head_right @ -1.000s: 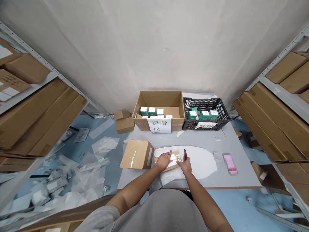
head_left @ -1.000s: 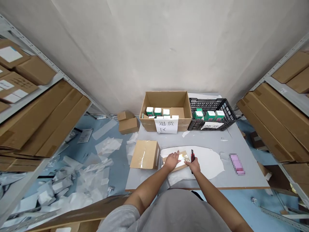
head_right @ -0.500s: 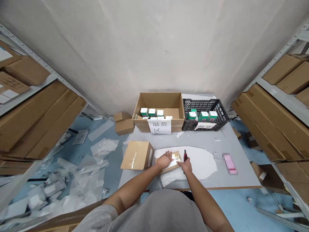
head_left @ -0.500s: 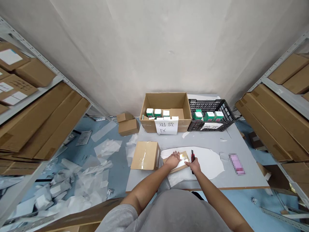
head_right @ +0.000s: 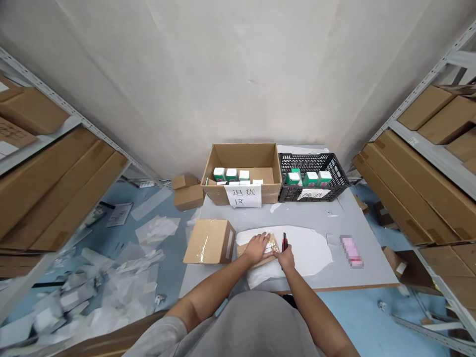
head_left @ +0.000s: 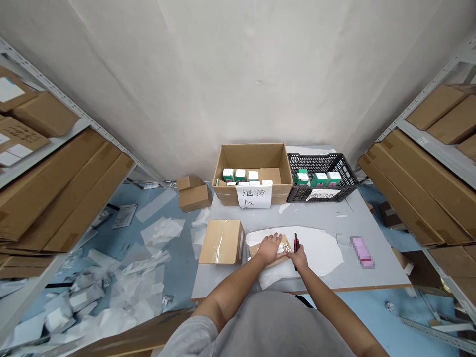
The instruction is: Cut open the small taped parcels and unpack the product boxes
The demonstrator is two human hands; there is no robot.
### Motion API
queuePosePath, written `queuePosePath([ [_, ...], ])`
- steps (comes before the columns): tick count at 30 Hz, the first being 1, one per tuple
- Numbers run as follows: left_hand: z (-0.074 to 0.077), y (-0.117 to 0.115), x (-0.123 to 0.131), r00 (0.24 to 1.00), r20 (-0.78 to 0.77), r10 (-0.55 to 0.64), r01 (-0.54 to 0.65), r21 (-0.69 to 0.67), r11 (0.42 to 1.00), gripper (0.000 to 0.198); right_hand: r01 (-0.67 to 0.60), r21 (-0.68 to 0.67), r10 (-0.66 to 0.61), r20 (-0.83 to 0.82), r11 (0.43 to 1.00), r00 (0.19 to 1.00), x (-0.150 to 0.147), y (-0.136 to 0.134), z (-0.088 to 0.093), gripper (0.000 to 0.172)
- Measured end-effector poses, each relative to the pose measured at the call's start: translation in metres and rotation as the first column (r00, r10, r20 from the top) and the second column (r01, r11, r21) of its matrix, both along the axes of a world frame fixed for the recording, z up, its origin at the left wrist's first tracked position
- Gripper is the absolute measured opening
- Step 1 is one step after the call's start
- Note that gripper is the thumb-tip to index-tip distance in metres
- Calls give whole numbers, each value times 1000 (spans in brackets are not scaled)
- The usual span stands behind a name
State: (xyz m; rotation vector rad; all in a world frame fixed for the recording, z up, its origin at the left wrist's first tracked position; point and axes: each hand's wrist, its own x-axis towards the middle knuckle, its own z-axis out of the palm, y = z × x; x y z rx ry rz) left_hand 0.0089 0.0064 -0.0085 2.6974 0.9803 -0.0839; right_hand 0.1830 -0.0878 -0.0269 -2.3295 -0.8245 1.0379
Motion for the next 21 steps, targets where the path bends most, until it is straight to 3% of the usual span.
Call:
queuePosePath([
  [7, -9, 7, 6, 994, -26, -109, 109, -12, 994, 69, 24, -27, -25, -53, 999, 998, 0, 0, 14, 83],
  [13, -27, -2, 16, 998, -55, -13, 17, 85, 996, 60, 63, 110, -65, 12, 992, 998, -4, -14, 18, 64],
  [17, -36, -7, 21, 1000, -24, 10, -7, 125, 992, 64, 175, 171, -138, -209, 970, 968, -11, -29, 19, 41],
  [21, -37, -3, 18, 1000, -22, -1, 3, 86, 996, 63, 252, 133, -165, -462, 959, 871, -20, -34, 20, 44],
])
